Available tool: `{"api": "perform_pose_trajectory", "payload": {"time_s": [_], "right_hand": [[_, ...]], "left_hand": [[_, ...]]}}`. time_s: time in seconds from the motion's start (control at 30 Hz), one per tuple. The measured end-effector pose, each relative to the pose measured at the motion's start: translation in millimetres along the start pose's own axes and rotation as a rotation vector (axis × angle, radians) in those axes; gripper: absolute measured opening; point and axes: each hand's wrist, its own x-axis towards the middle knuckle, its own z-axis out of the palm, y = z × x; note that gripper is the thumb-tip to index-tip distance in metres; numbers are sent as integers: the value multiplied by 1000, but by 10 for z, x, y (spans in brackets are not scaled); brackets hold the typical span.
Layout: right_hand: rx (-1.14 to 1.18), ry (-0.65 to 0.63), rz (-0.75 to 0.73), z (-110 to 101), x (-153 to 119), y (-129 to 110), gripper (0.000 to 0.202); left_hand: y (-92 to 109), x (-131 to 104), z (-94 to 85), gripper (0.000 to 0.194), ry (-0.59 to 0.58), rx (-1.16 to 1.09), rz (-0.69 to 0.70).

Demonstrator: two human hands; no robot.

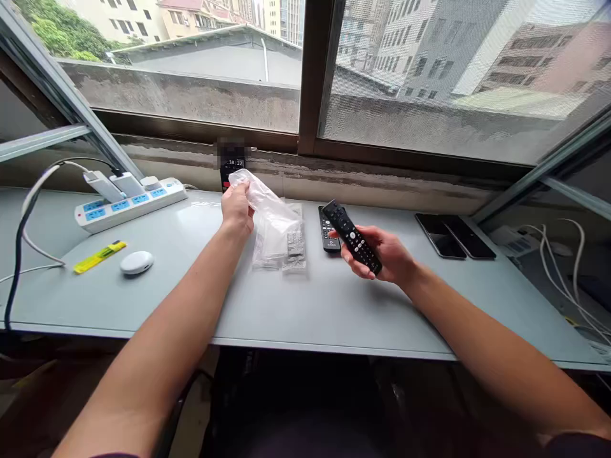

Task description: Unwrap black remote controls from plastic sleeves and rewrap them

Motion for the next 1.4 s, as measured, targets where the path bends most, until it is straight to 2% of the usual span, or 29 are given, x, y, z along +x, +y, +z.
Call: {"api": "perform_pose_trajectory", "payload": {"time_s": [0.1,0.17,0.23,0.37,0.47,0.53,0.63,0.77,0.97,1.07,1.23,1.4], "right_hand": [[118,83,-87,60,-15,-37,46],[157,138,-101,84,-14,-45,40],[150,199,-107,82,-7,-44,31],[89,317,-101,36,16,-33,20],[84,323,-134,27,29,-27,17],[95,291,-170,42,35,-23,15],[108,248,-213,74,36,-13,23],[128,249,-232,84,15,-8,23],[64,216,-183,39,-20,-26,43],[73,246,-174,39,-5,-39,37],[136,277,-188,67,20,-38,18],[36,240,-261,78,1,0,20]], "left_hand": [[-11,-25,13,13,5,81,-45],[-30,-59,24,10,-69,193,-25],[-57,-87,13,21,-152,338,55],[-127,-83,-78,44,-300,768,335],[-195,-27,-143,58,-362,1016,468],[-237,15,-164,66,-371,1116,496],[-272,56,-170,68,-342,1231,518],[-257,49,-171,62,-382,1284,479],[-212,37,-195,71,-505,1282,378],[-193,49,-210,69,-510,1284,356],[-202,27,-199,66,-535,1325,410],[-243,8,-176,64,-524,1348,419]]}}
